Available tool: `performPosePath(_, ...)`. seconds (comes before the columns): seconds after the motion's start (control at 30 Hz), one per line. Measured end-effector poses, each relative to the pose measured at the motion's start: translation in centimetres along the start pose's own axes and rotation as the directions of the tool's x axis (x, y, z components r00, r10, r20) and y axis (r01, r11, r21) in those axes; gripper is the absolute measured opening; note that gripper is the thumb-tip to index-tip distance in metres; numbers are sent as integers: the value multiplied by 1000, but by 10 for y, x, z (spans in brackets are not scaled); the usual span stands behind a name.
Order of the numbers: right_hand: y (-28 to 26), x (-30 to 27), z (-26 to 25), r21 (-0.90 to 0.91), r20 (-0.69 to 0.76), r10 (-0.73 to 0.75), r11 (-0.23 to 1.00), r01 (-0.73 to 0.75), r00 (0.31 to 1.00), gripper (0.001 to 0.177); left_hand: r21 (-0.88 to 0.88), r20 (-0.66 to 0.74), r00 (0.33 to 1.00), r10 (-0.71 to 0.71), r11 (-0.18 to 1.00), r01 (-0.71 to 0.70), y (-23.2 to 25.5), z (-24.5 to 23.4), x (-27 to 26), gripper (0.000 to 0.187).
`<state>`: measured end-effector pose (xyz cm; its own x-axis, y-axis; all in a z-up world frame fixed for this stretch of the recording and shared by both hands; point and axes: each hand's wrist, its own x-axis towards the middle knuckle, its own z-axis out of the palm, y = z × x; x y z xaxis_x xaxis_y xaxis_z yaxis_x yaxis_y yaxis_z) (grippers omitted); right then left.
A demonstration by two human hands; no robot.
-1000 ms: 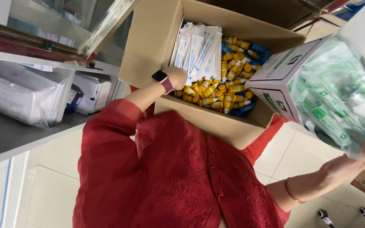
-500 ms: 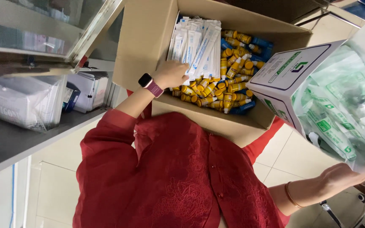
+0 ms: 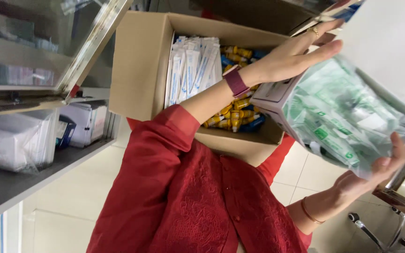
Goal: The person transfers individually wrapped medical supplies from a large cardboard box into a smaller white box. They then pick up a different white box containing test strips and transfer those items into the large cardboard box.
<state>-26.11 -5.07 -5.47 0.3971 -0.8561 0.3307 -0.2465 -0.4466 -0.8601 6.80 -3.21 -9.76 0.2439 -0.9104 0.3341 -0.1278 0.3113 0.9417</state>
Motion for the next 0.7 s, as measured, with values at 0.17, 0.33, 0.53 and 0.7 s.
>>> performPosePath(0.17, -7, -3, 3, 23, 14, 9, 1000, -9, 1000, 73, -265, -21, 997, 72, 961, -75, -32, 31, 16, 79)
performPosePath(0.33, 15, -7, -3, 120, -15, -30, 992, 32, 999, 76, -194, 112, 974, 199, 965, -175, 29, 10, 6, 68)
performPosePath(0.53, 64, -17, -10, 334, -78, 42, 942, -14, 996, 81, 181, 211, 927, 310, 920, -349, 84, -6, -22, 55)
performPosePath(0.7, 37, -7, 0, 375, -120, 204, 916, -146, 972, 88, 303, 298, 904, 307, 867, -395, 84, -10, -37, 41)
